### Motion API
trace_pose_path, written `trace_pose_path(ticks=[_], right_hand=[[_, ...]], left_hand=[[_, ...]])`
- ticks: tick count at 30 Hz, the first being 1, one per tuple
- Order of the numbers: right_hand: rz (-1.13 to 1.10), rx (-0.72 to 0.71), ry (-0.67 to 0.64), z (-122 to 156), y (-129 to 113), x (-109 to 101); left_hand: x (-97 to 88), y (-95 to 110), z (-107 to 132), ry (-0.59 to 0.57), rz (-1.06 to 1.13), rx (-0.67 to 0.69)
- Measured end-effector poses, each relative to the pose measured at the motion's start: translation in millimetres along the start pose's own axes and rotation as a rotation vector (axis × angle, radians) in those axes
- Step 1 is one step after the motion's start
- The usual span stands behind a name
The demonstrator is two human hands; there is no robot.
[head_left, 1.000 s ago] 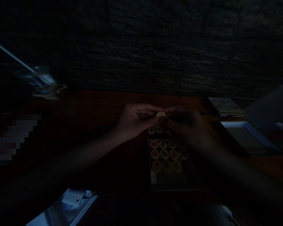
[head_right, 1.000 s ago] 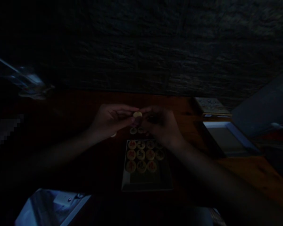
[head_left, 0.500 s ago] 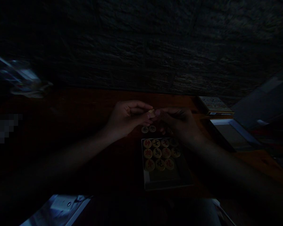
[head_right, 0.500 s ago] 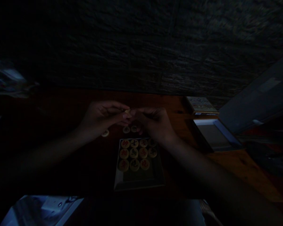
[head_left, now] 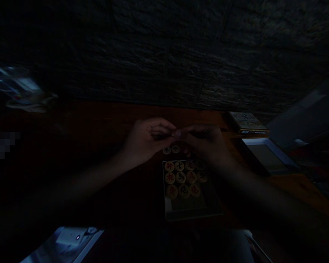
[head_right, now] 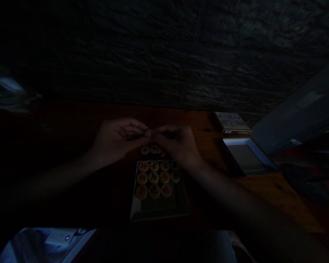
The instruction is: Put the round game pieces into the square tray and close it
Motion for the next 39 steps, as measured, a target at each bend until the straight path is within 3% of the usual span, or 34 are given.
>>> trace_pose_path(ticks=[7,14,20,24,29,35,39], right_hand=[[-0.074,0.105,0.033,-2,3,0],[-0.257,0.171,-0.024,-4,6,2],[-0.29,0.114,-0.069,-6,6,3],[-0.271,0.055,-0.068,-5,4,-1],[-0.039,-0.05,-0.09,-2,0,-6],[0.575,-0.413,0.0,7,-20,-8],[0.701,-0.404,-0.014,10,-26,-9]], left_hand=[[0.3,5,1,0.018,-0.091,0.07],[-3.3,2,1,0.023,-0.15,0.167],[-0.7,0,-2,0.016,0.005,0.071],[-1.1,1,-5,0.016,0.124,-0.072],[0.7,-4,-4,-0.006,0.248,-0.283],[1.3,-3,-2,-0.013,0.214,-0.37],[1.0,-3,-3,-0.007,0.232,-0.357]])
Point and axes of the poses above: each hand's wrist, its own z-axis away from the middle knuckle, its own x-axis out of the palm, y = z × x, the point moved 3 cm from there along -z, towards the middle knuckle, and after that the axes turned 5 degrees about x, right-handed, at the moved point
